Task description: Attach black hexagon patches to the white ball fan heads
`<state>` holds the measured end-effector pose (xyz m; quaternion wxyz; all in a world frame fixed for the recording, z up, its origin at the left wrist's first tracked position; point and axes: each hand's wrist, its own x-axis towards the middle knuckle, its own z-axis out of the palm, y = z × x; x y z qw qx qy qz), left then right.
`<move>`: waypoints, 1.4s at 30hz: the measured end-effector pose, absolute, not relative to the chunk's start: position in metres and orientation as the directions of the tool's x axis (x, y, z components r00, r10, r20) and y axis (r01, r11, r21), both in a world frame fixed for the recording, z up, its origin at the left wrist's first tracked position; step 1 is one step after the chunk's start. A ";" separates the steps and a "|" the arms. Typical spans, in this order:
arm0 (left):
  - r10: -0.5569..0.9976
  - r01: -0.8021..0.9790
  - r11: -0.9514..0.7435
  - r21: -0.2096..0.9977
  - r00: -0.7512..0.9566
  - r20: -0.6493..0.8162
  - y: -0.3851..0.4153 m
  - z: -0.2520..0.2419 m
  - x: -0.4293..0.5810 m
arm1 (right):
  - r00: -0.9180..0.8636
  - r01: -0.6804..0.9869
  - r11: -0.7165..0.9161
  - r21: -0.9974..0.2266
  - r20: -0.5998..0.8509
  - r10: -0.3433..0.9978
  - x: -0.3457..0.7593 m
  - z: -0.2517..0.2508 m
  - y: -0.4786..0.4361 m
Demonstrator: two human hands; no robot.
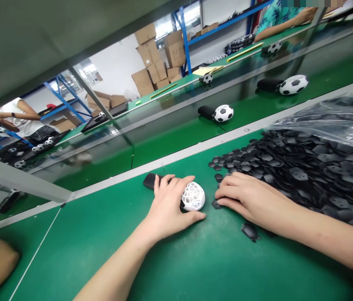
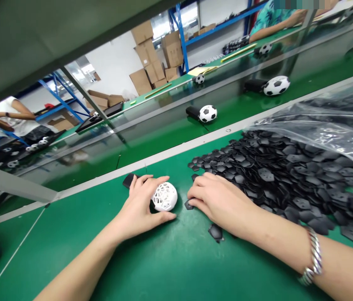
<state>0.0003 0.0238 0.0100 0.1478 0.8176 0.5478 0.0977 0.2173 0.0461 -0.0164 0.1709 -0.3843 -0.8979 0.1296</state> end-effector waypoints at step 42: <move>0.919 0.887 -0.386 0.253 0.346 0.188 0.018 -0.001 0.017 | -0.558 0.339 0.533 -0.775 0.290 0.777 0.206 -0.013 0.028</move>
